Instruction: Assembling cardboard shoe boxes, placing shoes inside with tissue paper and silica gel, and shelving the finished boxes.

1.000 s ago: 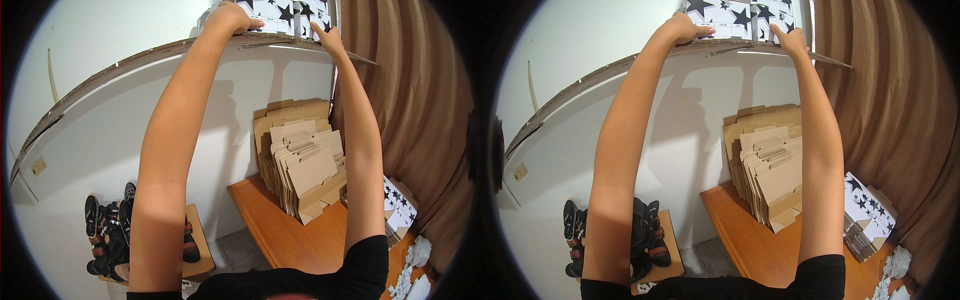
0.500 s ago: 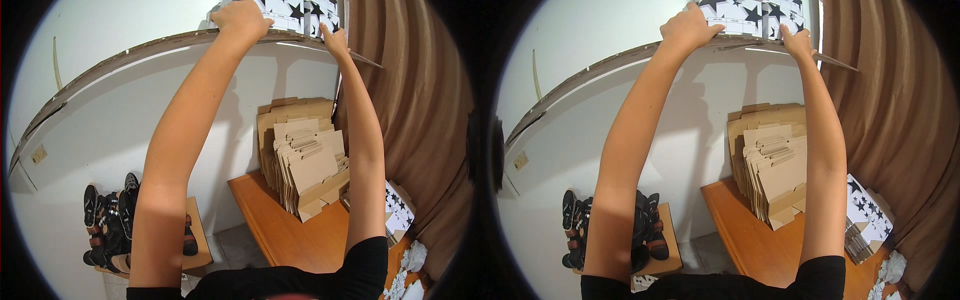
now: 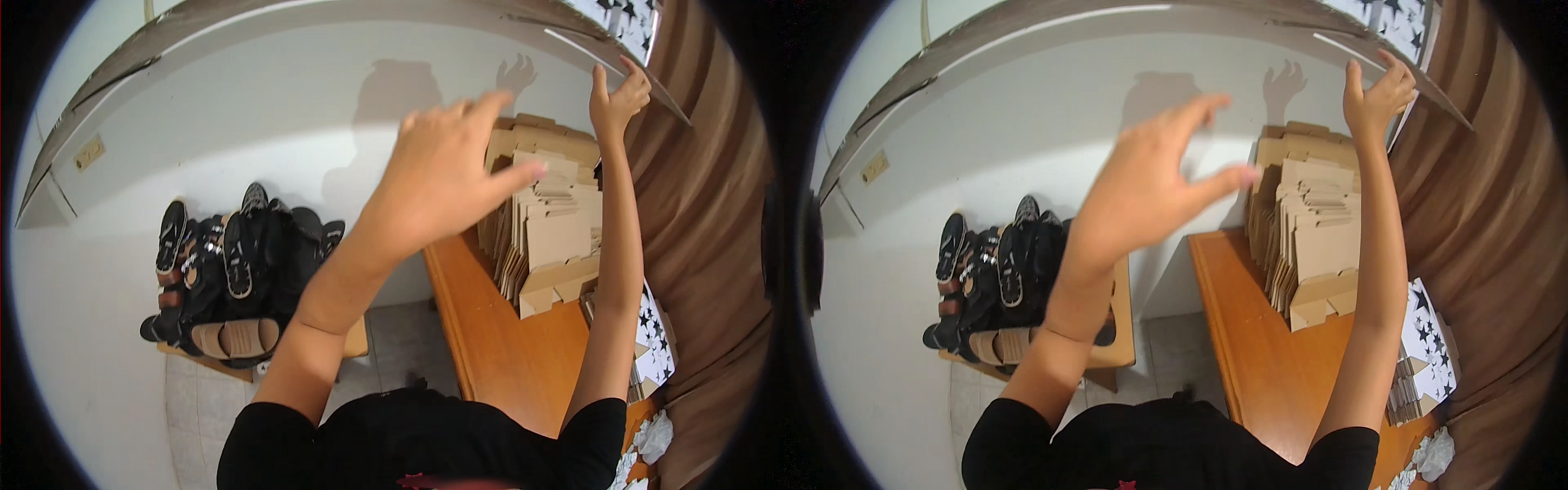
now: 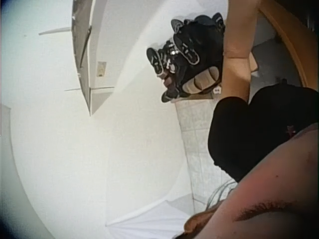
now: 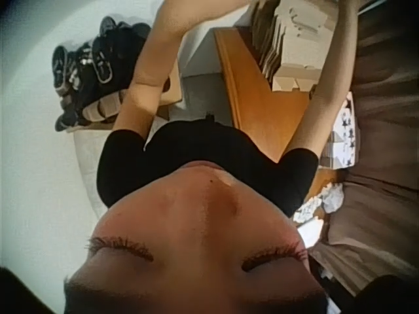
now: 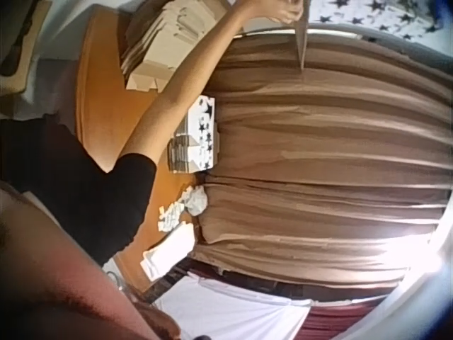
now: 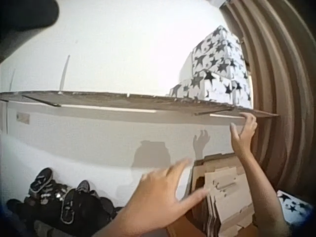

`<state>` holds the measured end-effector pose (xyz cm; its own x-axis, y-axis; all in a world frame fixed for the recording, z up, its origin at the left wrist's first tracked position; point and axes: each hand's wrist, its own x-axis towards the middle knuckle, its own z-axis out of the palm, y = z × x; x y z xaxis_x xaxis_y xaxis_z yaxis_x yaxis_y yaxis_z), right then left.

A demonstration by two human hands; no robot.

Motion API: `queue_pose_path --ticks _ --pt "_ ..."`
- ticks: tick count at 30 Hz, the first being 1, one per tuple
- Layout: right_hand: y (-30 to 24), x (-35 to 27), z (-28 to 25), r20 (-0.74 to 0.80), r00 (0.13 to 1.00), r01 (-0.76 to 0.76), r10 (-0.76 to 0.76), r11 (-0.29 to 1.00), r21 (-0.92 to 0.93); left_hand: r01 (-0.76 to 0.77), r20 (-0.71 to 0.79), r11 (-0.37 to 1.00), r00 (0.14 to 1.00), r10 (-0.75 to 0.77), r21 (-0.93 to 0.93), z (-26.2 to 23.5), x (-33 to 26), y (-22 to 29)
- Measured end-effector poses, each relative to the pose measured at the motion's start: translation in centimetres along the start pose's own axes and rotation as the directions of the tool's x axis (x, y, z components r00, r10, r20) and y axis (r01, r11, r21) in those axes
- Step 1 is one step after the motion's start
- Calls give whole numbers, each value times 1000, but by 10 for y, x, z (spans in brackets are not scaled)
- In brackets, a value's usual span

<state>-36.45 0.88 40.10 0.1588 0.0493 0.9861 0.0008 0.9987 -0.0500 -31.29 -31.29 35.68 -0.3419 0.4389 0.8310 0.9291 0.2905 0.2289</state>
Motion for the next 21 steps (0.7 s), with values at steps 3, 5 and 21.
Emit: queue_pose_path --ticks 3,5,21 --pt "-19 -58 -31 194 980 27 -40 997 68 257 514 952 846 -139 -167 24 -43 -22" --pt "-41 -101 -53 345 938 -9 -27 995 101 391 706 905 688 -168 -165 52 -68 -36" --pt "18 -313 -327 366 471 -560 802 593 -578 351 960 894 87 266 -280 310 -145 80"
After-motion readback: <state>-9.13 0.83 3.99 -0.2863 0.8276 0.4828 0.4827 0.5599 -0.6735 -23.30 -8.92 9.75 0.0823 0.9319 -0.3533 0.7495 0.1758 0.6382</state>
